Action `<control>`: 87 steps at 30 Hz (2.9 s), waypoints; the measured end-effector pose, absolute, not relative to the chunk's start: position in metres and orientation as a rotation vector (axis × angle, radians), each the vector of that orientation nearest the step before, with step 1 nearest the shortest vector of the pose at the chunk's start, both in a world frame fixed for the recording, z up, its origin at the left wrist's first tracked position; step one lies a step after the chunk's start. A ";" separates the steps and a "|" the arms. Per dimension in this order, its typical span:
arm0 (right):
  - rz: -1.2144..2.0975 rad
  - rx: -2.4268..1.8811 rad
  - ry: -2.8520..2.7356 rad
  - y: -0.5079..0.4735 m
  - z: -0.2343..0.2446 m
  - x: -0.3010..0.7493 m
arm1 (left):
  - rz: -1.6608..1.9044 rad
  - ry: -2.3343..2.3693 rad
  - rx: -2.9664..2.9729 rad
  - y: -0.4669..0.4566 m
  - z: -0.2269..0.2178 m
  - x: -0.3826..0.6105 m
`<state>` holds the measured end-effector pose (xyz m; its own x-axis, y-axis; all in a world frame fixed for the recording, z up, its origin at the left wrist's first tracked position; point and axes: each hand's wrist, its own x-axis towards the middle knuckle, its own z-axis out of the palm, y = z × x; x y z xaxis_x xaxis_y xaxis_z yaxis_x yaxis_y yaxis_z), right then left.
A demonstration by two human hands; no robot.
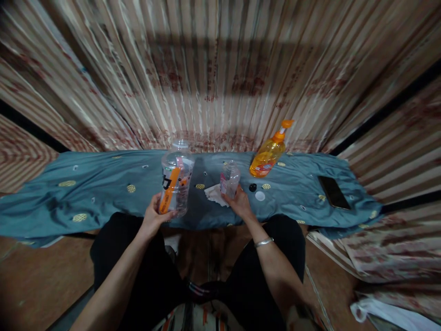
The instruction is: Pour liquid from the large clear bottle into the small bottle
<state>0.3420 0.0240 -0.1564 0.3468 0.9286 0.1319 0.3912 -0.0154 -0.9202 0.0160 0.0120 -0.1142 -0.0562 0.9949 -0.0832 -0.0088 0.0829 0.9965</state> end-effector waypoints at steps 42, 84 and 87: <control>0.547 -1.861 -1.583 0.029 -0.143 0.334 | 1.345 1.047 0.694 0.004 -0.108 0.008; 0.409 -1.895 -1.630 0.031 -0.151 0.327 | 1.551 1.040 0.893 0.008 -0.082 0.003; 0.428 -1.899 -1.635 0.031 -0.152 0.327 | 1.566 1.056 0.927 0.007 -0.078 0.004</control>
